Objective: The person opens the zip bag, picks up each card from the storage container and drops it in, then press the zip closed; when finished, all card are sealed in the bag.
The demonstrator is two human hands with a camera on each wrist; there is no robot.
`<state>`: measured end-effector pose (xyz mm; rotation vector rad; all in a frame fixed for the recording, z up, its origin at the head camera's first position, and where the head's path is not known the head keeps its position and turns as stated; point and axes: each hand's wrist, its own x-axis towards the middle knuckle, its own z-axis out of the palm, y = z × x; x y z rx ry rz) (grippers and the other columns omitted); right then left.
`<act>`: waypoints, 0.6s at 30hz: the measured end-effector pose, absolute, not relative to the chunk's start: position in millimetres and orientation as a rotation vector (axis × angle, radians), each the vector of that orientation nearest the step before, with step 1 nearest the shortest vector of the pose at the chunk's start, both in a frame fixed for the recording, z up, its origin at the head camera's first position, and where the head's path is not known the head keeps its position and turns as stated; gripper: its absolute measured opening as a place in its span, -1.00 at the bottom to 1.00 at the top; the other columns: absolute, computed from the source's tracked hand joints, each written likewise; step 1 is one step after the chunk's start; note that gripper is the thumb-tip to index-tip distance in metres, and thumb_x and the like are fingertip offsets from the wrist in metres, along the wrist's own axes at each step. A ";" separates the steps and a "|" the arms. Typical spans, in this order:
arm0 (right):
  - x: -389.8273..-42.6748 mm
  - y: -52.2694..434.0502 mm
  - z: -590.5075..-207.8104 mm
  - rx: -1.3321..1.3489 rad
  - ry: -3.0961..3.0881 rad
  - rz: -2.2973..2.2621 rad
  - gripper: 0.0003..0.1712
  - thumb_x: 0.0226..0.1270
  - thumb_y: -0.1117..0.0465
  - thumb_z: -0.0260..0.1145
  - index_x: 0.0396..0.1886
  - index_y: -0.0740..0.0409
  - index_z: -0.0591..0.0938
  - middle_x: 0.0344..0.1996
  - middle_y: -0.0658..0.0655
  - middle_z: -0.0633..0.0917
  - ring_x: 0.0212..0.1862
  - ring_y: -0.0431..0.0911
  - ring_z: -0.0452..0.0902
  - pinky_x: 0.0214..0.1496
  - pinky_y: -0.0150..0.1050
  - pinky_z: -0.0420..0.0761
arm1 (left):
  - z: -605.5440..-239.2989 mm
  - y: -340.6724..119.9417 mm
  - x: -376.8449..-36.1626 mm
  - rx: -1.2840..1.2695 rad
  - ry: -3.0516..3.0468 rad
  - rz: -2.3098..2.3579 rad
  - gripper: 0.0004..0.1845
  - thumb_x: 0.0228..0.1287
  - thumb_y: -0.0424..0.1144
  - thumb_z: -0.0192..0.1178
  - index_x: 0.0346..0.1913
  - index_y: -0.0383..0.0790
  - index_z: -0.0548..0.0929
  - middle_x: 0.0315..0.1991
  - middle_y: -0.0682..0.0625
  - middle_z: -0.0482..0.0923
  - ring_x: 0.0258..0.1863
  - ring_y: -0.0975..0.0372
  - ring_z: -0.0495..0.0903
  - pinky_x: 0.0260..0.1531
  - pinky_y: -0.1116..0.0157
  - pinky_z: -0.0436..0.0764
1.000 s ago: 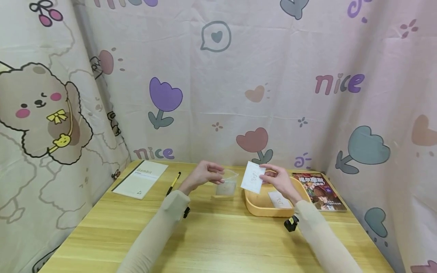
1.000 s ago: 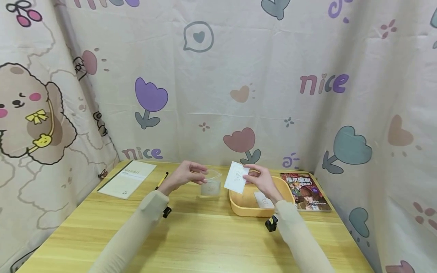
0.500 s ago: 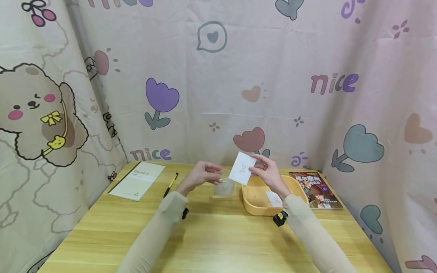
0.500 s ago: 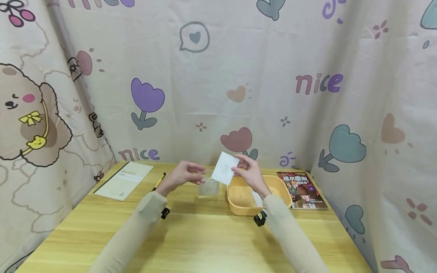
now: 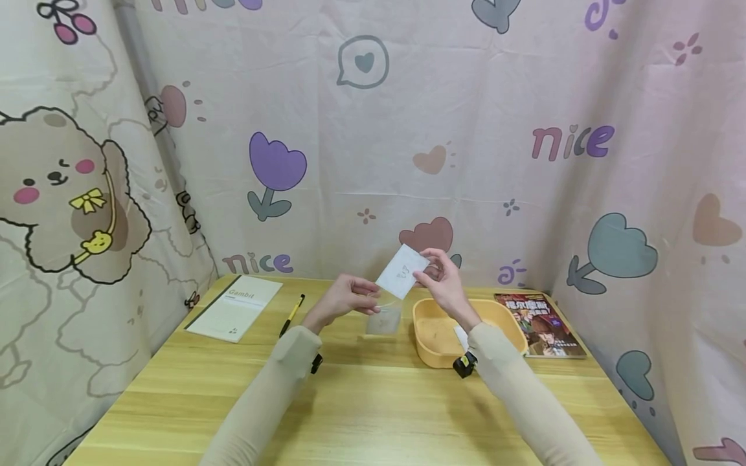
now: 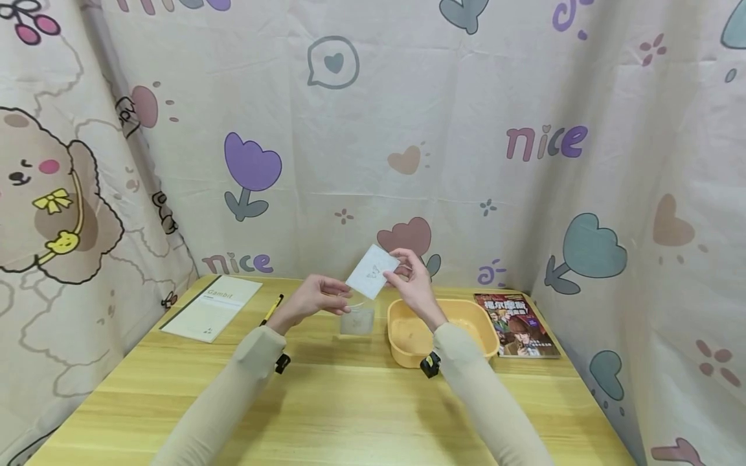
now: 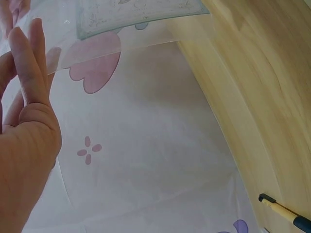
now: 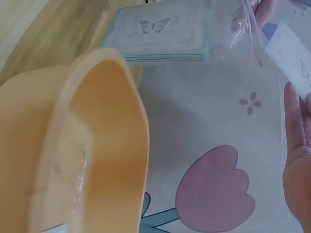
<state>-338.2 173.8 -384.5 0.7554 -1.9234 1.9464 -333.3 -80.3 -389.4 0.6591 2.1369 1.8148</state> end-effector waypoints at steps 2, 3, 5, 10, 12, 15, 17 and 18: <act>-338.8 170.0 -382.6 0.758 -1.935 1.915 -0.47 0.22 0.60 0.28 0.17 0.38 0.34 -0.16 0.16 0.50 -0.28 -0.19 0.63 -0.25 -0.19 0.81 | -389.4 -79.8 -334.1 0.652 2.136 1.822 -0.59 0.23 -0.54 0.25 0.14 -0.59 0.53 0.01 -0.42 0.62 -0.33 0.10 0.78 -0.21 0.14 0.80; -339.1 168.5 -381.9 0.755 -1.942 1.899 -0.47 0.22 0.59 0.28 0.17 0.38 0.34 -0.15 0.17 0.51 -0.27 -0.20 0.63 -0.25 -0.22 0.81 | -389.4 -79.4 -334.4 0.653 2.135 1.824 -0.60 0.22 -0.53 0.26 0.13 -0.58 0.54 0.00 -0.42 0.63 -0.33 0.09 0.78 -0.22 0.15 0.80; -338.9 166.2 -380.4 0.753 -1.962 1.872 -0.48 0.24 0.58 0.27 0.16 0.37 0.33 -0.13 0.19 0.52 -0.26 -0.19 0.64 -0.25 -0.27 0.80 | -389.7 -78.6 -335.4 0.651 2.132 1.828 -0.60 0.21 -0.52 0.28 0.12 -0.56 0.56 -0.02 -0.40 0.64 -0.33 0.09 0.78 -0.24 0.18 0.80; -328.7 163.6 -372.6 0.794 -2.036 1.759 -0.53 0.24 0.59 0.26 0.13 0.40 0.38 -0.18 0.33 0.56 -0.26 -0.05 0.66 -0.25 -0.33 0.79 | -390.4 -77.5 -336.9 0.650 2.110 1.835 -0.56 0.20 -0.52 0.28 0.14 -0.62 0.50 -0.04 -0.40 0.65 -0.33 0.08 0.78 -0.22 0.18 0.80; -322.7 163.2 -368.1 0.814 -2.069 1.709 -0.54 0.23 0.59 0.26 0.13 0.43 0.41 -0.23 0.42 0.59 -0.25 0.09 0.68 -0.25 -0.31 0.79 | -389.8 -77.5 -337.3 0.641 2.108 1.840 -0.55 0.20 -0.53 0.28 0.14 -0.62 0.50 -0.05 -0.41 0.65 -0.33 0.09 0.78 -0.20 0.16 0.80; -316.0 161.8 -362.5 0.824 -2.119 1.630 -0.56 0.23 0.57 0.28 0.12 0.44 0.47 -0.28 0.48 0.62 -0.22 0.25 0.68 -0.25 -0.18 0.81 | -389.1 -77.3 -337.7 0.631 2.116 1.837 -0.56 0.18 -0.53 0.30 0.13 -0.59 0.53 -0.08 -0.40 0.67 -0.34 0.09 0.78 -0.18 0.13 0.79; -314.5 160.7 -360.6 0.826 -2.153 1.581 -0.57 0.24 0.55 0.29 0.12 0.42 0.50 -0.30 0.47 0.63 -0.21 0.29 0.67 -0.24 -0.08 0.80 | -388.6 -77.1 -337.7 0.633 2.124 1.829 -0.57 0.17 -0.52 0.30 0.12 -0.57 0.55 -0.09 -0.39 0.67 -0.34 0.08 0.78 -0.16 0.10 0.78; -314.1 159.8 -359.9 0.825 -2.174 1.556 -0.59 0.25 0.54 0.29 0.11 0.41 0.52 -0.31 0.46 0.64 -0.22 0.30 0.67 -0.25 -0.10 0.81 | -388.7 -76.9 -337.8 0.631 2.128 1.826 -0.57 0.17 -0.52 0.30 0.12 -0.56 0.55 -0.09 -0.38 0.68 -0.33 0.08 0.78 -0.16 0.09 0.78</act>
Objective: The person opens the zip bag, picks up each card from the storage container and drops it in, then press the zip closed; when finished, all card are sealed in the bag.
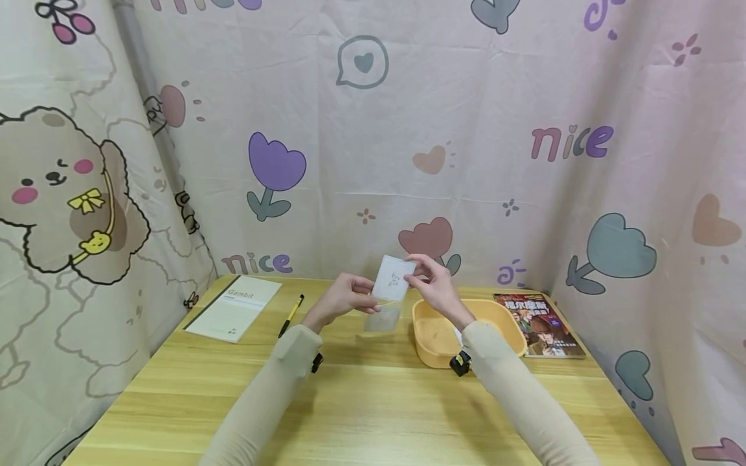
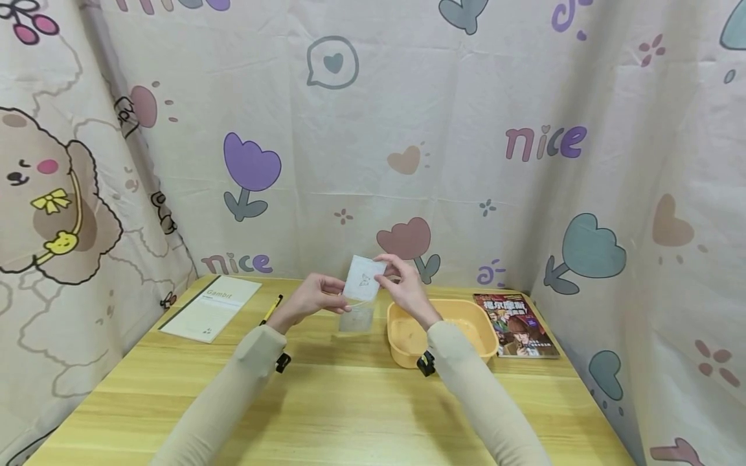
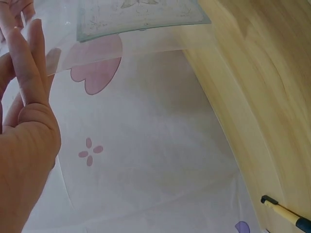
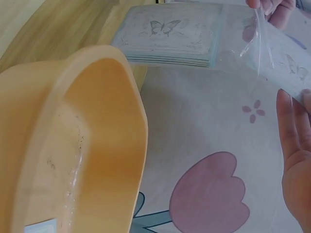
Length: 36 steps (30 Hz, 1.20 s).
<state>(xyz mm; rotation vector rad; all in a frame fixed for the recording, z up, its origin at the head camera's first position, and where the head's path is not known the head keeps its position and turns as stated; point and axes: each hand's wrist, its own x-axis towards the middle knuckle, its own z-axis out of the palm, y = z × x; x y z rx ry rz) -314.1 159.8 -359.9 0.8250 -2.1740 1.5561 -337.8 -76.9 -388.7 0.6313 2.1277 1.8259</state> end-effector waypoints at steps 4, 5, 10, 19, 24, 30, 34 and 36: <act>-323.9 158.8 -367.7 0.813 -2.247 1.504 -0.62 0.29 0.47 0.31 0.11 0.29 0.58 -0.34 0.37 0.68 -0.28 0.17 0.71 -0.29 -0.26 0.79 | -388.6 -77.1 -337.5 0.624 2.140 1.823 -0.59 0.17 -0.52 0.30 0.10 -0.53 0.58 -0.11 -0.35 0.69 -0.33 0.07 0.78 -0.16 0.08 0.78; -324.9 158.2 -368.4 0.804 -2.266 1.504 -0.62 0.29 0.46 0.30 0.11 0.27 0.59 -0.35 0.36 0.68 -0.28 0.16 0.71 -0.31 -0.32 0.77 | -388.4 -77.0 -337.5 0.621 2.143 1.823 -0.60 0.17 -0.52 0.30 0.10 -0.52 0.58 -0.11 -0.34 0.69 -0.33 0.07 0.78 -0.15 0.08 0.78; -326.5 155.7 -370.3 0.792 -2.325 1.532 -0.61 0.31 0.49 0.26 0.14 0.35 0.56 -0.34 0.39 0.62 -0.26 0.19 0.68 -0.33 -0.37 0.74 | -388.0 -76.4 -336.1 0.627 2.156 1.823 -0.64 0.17 -0.53 0.30 0.05 -0.52 0.61 -0.15 -0.33 0.71 -0.34 0.07 0.78 -0.16 0.06 0.78; -342.1 158.9 -392.9 0.797 -2.398 1.473 -0.62 0.30 0.39 0.33 0.12 0.21 0.59 -0.36 0.21 0.62 -0.30 0.13 0.68 -0.36 -0.32 0.75 | -389.3 -77.7 -335.4 0.634 2.146 1.816 -0.65 0.19 -0.52 0.29 0.05 -0.54 0.60 -0.14 -0.34 0.70 -0.33 0.08 0.78 -0.16 0.09 0.79; -342.2 159.1 -393.5 0.814 -2.378 1.510 -0.65 0.31 0.40 0.32 0.09 0.17 0.60 -0.38 0.25 0.63 -0.31 0.17 0.67 -0.35 -0.30 0.76 | -390.8 -78.6 -337.2 0.628 2.153 1.821 -0.62 0.18 -0.52 0.30 0.08 -0.53 0.59 -0.12 -0.34 0.70 -0.33 0.09 0.77 -0.14 0.05 0.77; -337.1 156.2 -388.2 0.813 -2.398 1.523 -0.63 0.34 0.45 0.26 0.14 0.30 0.54 -0.37 0.39 0.63 -0.28 0.28 0.63 -0.35 -0.38 0.71 | -388.9 -77.3 -336.7 0.616 2.159 1.814 -0.63 0.19 -0.50 0.31 0.07 -0.52 0.60 -0.12 -0.34 0.70 -0.33 0.10 0.77 -0.14 0.08 0.78; -325.9 153.5 -378.2 0.821 -2.403 1.533 -0.64 0.35 0.47 0.23 0.13 0.43 0.50 -0.37 0.48 0.62 -0.31 0.27 0.62 -0.35 -0.42 0.69 | -388.9 -77.7 -336.1 0.609 2.175 1.808 -0.64 0.20 -0.50 0.31 0.06 -0.52 0.61 -0.14 -0.34 0.70 -0.33 0.09 0.78 -0.13 0.05 0.77; -324.2 153.2 -376.2 0.815 -2.398 1.562 -0.65 0.36 0.47 0.22 0.12 0.44 0.49 -0.37 0.52 0.61 -0.38 0.12 0.62 -0.35 -0.42 0.69 | -389.1 -78.1 -336.0 0.599 2.186 1.807 -0.64 0.19 -0.49 0.31 0.06 -0.50 0.61 -0.14 -0.32 0.71 -0.33 0.09 0.77 -0.14 0.05 0.77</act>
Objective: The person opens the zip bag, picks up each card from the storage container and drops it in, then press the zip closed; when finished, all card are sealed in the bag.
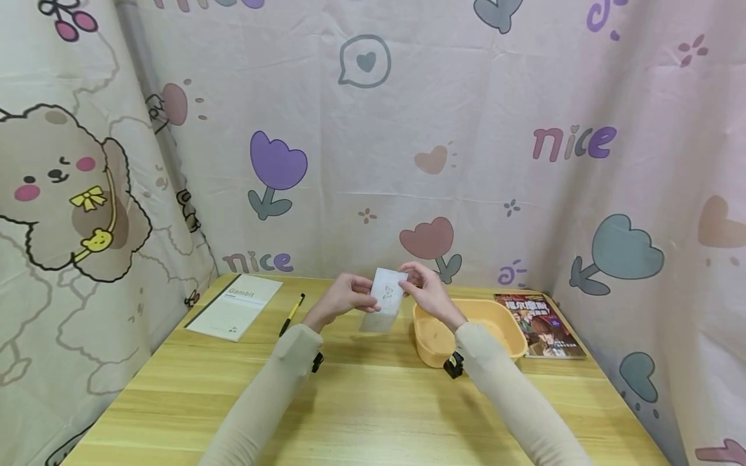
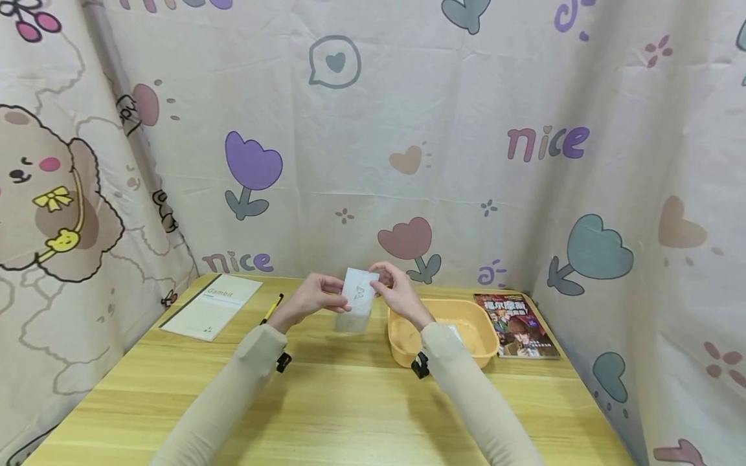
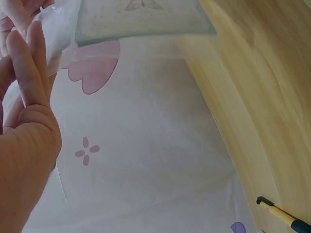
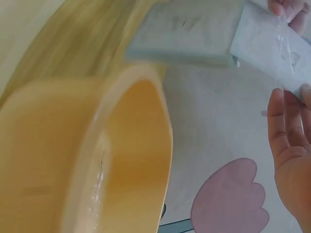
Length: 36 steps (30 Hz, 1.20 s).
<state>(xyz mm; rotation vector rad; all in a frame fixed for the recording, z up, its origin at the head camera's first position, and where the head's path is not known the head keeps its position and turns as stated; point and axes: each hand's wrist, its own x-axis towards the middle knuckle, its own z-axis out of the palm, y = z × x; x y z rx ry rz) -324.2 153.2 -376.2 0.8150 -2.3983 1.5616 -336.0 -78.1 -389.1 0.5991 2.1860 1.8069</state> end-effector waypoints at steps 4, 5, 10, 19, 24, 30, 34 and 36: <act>-326.6 153.1 -378.0 0.818 -2.381 1.578 -0.69 0.35 0.50 0.21 0.07 0.42 0.50 -0.41 0.55 0.57 -0.48 -0.19 0.52 -0.37 -0.38 0.67 | -389.5 -77.9 -336.0 0.598 2.188 1.811 -0.64 0.18 -0.50 0.32 0.06 -0.49 0.62 -0.13 -0.31 0.71 -0.33 0.08 0.77 -0.14 0.04 0.77; -329.1 153.1 -380.4 0.818 -2.387 1.559 -0.70 0.35 0.48 0.22 0.06 0.38 0.51 -0.42 0.51 0.59 -0.48 -0.22 0.51 -0.37 -0.38 0.66 | -389.6 -77.9 -336.3 0.597 2.186 1.811 -0.64 0.18 -0.50 0.32 0.06 -0.49 0.62 -0.14 -0.31 0.71 -0.33 0.08 0.77 -0.14 0.05 0.77; -341.8 151.7 -393.7 0.831 -2.433 1.353 -0.77 0.34 0.41 0.29 -0.03 0.23 0.58 -0.31 0.28 0.70 -0.35 -0.12 0.56 -0.28 -0.33 0.66 | -390.1 -78.2 -336.7 0.626 2.169 1.805 -0.65 0.19 -0.50 0.30 0.05 -0.52 0.61 -0.14 -0.35 0.69 -0.33 0.09 0.77 -0.13 0.04 0.77; -343.5 154.2 -399.0 0.863 -2.392 1.334 -0.80 0.28 0.36 0.37 -0.11 0.14 0.67 -0.19 0.13 0.76 -0.23 -0.09 0.66 -0.14 -0.24 0.75 | -389.4 -79.3 -336.3 0.653 2.157 1.814 -0.68 0.19 -0.51 0.29 0.01 -0.55 0.61 -0.16 -0.37 0.69 -0.34 0.10 0.77 -0.10 -0.01 0.75; -342.9 159.3 -399.3 0.869 -2.420 1.286 -0.85 0.27 0.33 0.38 -0.17 0.12 0.75 -0.21 0.08 0.76 -0.19 -0.14 0.67 -0.13 -0.26 0.76 | -390.3 -80.0 -336.4 0.617 2.161 1.832 -0.60 0.19 -0.52 0.29 0.10 -0.56 0.56 -0.14 -0.36 0.69 -0.35 0.09 0.77 -0.11 0.00 0.76; -341.5 162.5 -397.6 0.918 -2.465 1.214 -0.85 0.31 0.31 0.35 -0.21 0.06 0.79 -0.23 0.04 0.72 -0.17 -0.13 0.61 -0.11 -0.14 0.74 | -391.4 -81.4 -337.9 0.613 2.169 1.836 -0.59 0.21 -0.50 0.29 0.14 -0.53 0.56 -0.07 -0.38 0.66 -0.35 0.11 0.77 -0.19 0.12 0.79; -339.6 162.8 -396.9 0.912 -2.500 1.226 -0.85 0.34 0.28 0.32 -0.19 0.13 0.78 -0.22 0.03 0.70 -0.16 -0.12 0.58 -0.08 -0.12 0.74 | -392.4 -82.0 -338.4 0.623 2.154 1.840 -0.58 0.22 -0.51 0.28 0.15 -0.54 0.55 0.01 -0.44 0.61 -0.32 0.11 0.77 -0.15 0.08 0.78; -339.3 163.5 -397.5 0.910 -2.505 1.243 -0.84 0.35 0.29 0.31 -0.17 0.17 0.77 -0.22 0.03 0.70 -0.16 -0.14 0.59 -0.08 -0.11 0.75 | -392.6 -82.4 -338.1 0.626 2.151 1.837 -0.58 0.22 -0.51 0.27 0.16 -0.53 0.55 0.03 -0.43 0.61 -0.31 0.10 0.78 -0.11 0.03 0.76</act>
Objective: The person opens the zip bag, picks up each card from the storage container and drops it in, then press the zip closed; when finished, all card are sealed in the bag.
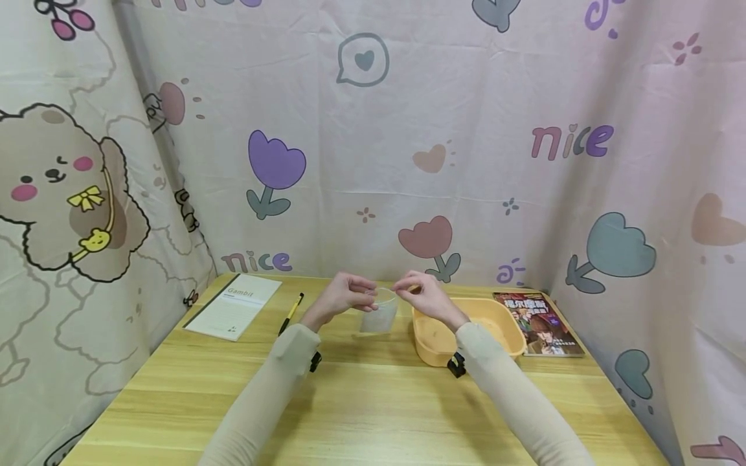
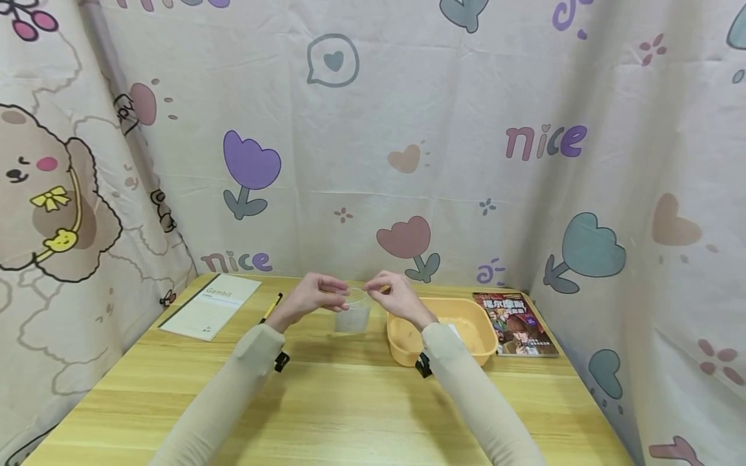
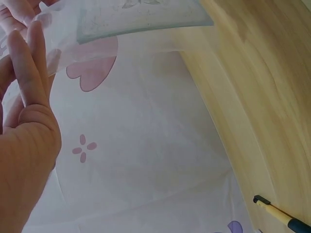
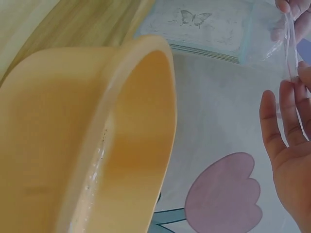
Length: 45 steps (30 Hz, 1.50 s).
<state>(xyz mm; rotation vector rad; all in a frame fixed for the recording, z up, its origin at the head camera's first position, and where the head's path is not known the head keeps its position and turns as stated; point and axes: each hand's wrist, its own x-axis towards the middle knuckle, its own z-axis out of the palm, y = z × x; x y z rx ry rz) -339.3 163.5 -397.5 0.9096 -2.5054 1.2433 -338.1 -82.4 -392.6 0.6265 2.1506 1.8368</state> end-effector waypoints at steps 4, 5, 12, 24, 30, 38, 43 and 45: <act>-340.6 166.2 -400.5 0.884 -2.510 1.303 -0.83 0.36 0.27 0.30 -0.14 0.19 0.76 -0.18 0.07 0.72 -0.14 -0.14 0.63 -0.10 -0.20 0.75 | -392.2 -84.3 -338.1 0.647 2.148 1.830 -0.58 0.24 -0.51 0.26 0.17 -0.54 0.54 0.01 -0.39 0.63 -0.28 0.06 0.78 -0.10 0.02 0.75; -341.0 167.2 -401.3 0.871 -2.515 1.321 -0.83 0.36 0.27 0.31 -0.14 0.18 0.76 -0.18 0.07 0.73 -0.15 -0.13 0.64 -0.10 -0.23 0.75 | -391.8 -84.8 -338.0 0.650 2.148 1.830 -0.58 0.25 -0.50 0.26 0.17 -0.54 0.53 0.01 -0.38 0.64 -0.28 0.06 0.78 -0.12 0.04 0.76; -340.8 180.7 -404.1 0.810 -2.552 1.468 -0.82 0.33 0.25 0.34 -0.13 0.20 0.74 -0.23 0.18 0.76 -0.26 -0.07 0.70 -0.16 -0.10 0.77 | -389.5 -87.3 -336.6 0.649 2.168 1.804 -0.56 0.24 -0.44 0.30 0.17 -0.51 0.54 0.00 -0.36 0.65 -0.27 0.07 0.78 -0.15 0.10 0.78; -327.4 215.7 -398.4 0.827 -2.691 1.468 -0.74 0.29 0.36 0.35 -0.05 0.40 0.68 -0.17 0.39 0.73 -0.21 -0.10 0.66 -0.19 -0.44 0.67 | -391.1 -87.8 -339.3 0.675 2.152 1.785 -0.57 0.27 -0.49 0.24 0.18 -0.59 0.49 0.00 -0.37 0.65 -0.29 0.08 0.78 -0.10 0.02 0.75; -339.3 243.2 -419.4 0.827 -2.763 1.486 -0.65 0.27 0.34 0.37 0.01 0.45 0.64 -0.11 0.43 0.71 -0.20 -0.22 0.67 -0.15 -0.40 0.72 | -391.1 -88.4 -339.7 0.668 2.151 1.784 -0.59 0.27 -0.51 0.23 0.17 -0.58 0.51 -0.01 -0.36 0.66 -0.29 0.09 0.78 -0.13 0.05 0.77; -339.4 273.4 -431.2 0.846 -2.857 1.409 -0.59 0.28 0.29 0.38 0.07 0.43 0.61 0.00 0.45 0.67 0.01 0.04 0.66 0.00 -0.43 0.67 | -389.2 -88.1 -338.1 0.659 2.152 1.769 -0.58 0.29 -0.49 0.23 0.18 -0.59 0.50 -0.03 -0.36 0.67 -0.28 0.06 0.78 -0.20 0.14 0.79; -338.5 286.5 -436.7 0.813 -2.871 1.397 -0.59 0.26 0.33 0.37 0.08 0.44 0.60 0.01 0.45 0.66 0.02 0.11 0.65 0.05 -0.31 0.70 | -389.3 -87.2 -339.2 0.668 2.154 1.761 -0.57 0.28 -0.46 0.25 0.18 -0.56 0.51 -0.02 -0.36 0.66 -0.26 0.04 0.78 -0.17 0.12 0.79; -337.8 290.5 -437.7 0.791 -2.888 1.371 -0.59 0.26 0.33 0.37 0.08 0.42 0.60 0.01 0.41 0.67 0.02 0.09 0.64 0.07 -0.26 0.70 | -389.5 -86.9 -339.8 0.671 2.157 1.756 -0.57 0.28 -0.46 0.25 0.18 -0.56 0.51 -0.01 -0.36 0.66 -0.25 0.04 0.77 -0.15 0.09 0.78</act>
